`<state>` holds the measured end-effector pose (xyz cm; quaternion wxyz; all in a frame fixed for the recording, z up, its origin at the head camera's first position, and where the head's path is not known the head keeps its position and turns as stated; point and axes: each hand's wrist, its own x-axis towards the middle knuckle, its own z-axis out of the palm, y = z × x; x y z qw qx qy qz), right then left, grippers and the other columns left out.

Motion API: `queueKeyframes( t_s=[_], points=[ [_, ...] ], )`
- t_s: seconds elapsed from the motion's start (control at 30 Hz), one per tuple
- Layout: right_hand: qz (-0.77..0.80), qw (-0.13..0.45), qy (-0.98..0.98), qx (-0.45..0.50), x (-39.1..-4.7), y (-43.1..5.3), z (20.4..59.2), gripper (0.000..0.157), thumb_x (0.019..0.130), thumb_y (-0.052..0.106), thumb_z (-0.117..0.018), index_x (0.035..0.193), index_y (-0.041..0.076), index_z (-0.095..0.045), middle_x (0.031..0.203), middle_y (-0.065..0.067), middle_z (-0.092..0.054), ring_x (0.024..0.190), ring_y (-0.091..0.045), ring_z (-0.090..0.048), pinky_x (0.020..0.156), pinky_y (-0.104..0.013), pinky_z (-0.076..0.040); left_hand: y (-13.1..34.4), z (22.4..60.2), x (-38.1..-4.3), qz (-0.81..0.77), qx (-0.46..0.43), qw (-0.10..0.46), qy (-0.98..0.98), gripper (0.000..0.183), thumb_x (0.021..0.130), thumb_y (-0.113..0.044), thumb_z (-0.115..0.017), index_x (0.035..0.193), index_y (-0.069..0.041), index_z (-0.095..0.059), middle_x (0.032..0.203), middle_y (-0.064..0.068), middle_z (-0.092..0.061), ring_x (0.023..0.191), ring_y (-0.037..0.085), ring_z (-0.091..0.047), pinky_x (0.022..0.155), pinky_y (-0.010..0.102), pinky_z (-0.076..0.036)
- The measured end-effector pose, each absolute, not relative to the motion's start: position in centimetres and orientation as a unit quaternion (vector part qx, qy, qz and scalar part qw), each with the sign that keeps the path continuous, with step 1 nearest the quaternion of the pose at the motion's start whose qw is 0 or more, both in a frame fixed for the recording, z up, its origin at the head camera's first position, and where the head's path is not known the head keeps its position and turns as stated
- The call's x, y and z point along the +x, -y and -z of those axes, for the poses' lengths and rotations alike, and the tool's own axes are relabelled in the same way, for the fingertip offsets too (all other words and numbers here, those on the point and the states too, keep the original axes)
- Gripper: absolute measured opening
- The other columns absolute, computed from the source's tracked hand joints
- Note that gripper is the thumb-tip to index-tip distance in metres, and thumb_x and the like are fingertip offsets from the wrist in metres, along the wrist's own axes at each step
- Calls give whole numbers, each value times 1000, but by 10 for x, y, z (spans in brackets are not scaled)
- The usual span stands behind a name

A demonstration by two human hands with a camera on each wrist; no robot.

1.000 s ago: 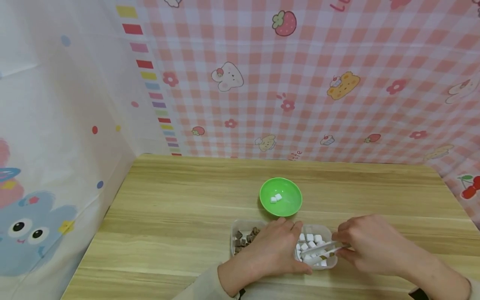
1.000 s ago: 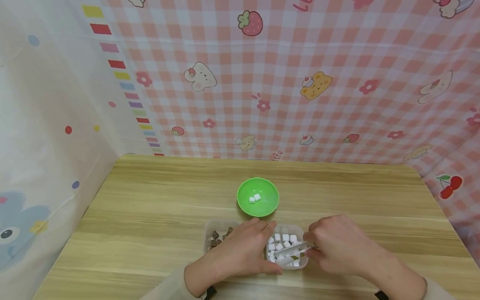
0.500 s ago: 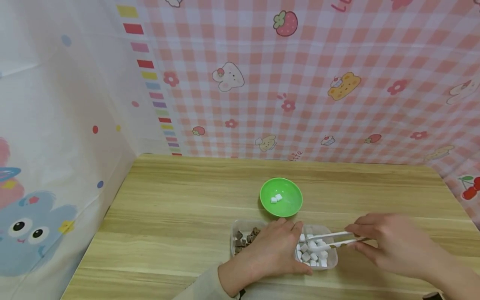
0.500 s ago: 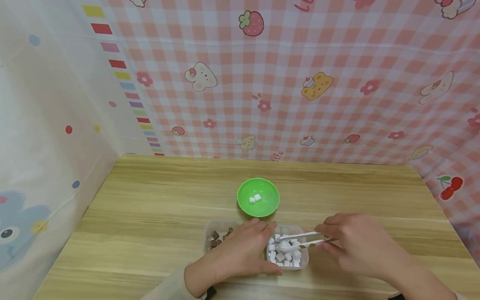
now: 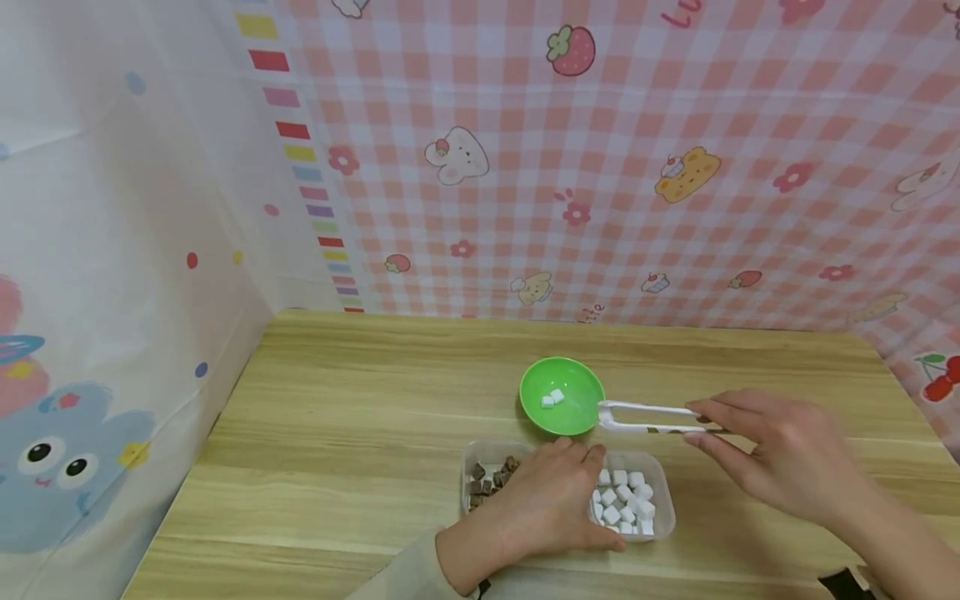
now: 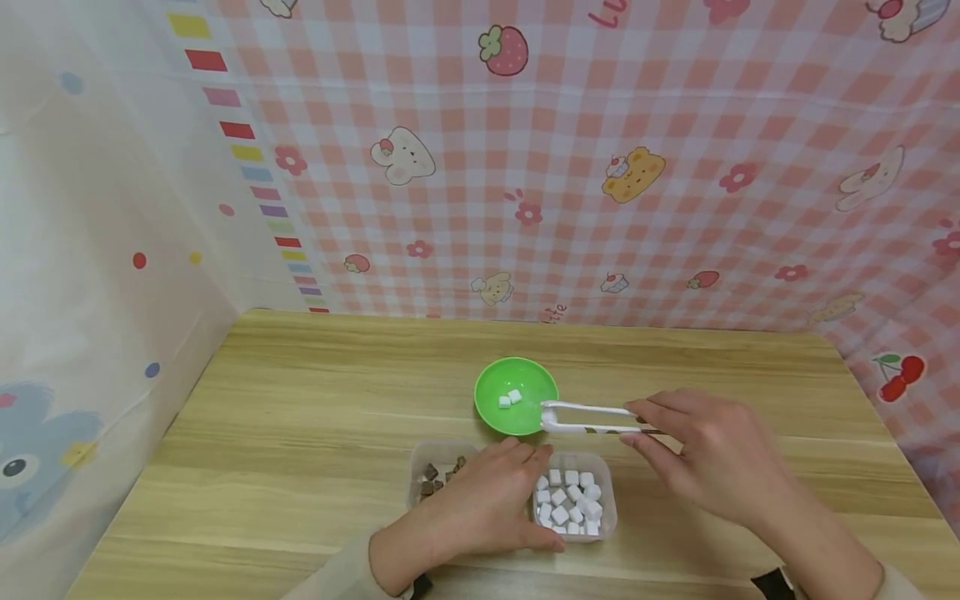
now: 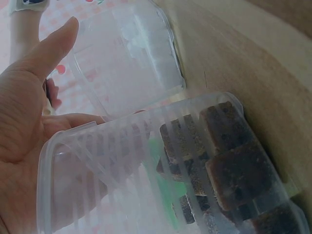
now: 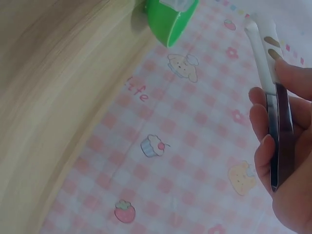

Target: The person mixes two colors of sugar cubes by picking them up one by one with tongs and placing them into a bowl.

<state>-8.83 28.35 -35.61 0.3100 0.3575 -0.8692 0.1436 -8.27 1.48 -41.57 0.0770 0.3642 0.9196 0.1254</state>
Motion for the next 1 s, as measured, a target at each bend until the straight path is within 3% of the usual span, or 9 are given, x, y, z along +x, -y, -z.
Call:
queueKeyframes(
  t_s=[0.2, 0.53, 1.0],
  points=[
    [-159, 335, 863, 343, -103, -275, 369, 65, 104, 62, -51, 93, 8, -84, 85, -2, -78, 60, -15, -69, 47, -27, -50, -16, 416, -83, -125, 363, 74, -920, 102, 75, -72, -82, 148, -6, -56, 143, 3, -62, 127, 18, -55, 109, 33, -48],
    [-184, 313, 871, 331, -113, -271, 383, 67, 104, 62, -51, 97, 4, -83, 87, -4, -79, 63, -17, -71, 45, -23, -46, -17, 414, -83, -126, 372, 65, -917, 95, 73, -71, -84, 140, -8, -60, 128, -2, -66, 109, 13, -56, 101, 29, -51],
    [-194, 313, 868, 333, -104, -281, 374, 64, 102, 63, -54, 98, 5, -83, 88, -2, -78, 64, -11, -70, 51, -21, -49, -15, 415, -83, -128, 359, 69, -922, 100, 74, -71, -83, 146, -8, -57, 137, -1, -64, 119, 15, -56, 107, 32, -49]
  ],
)
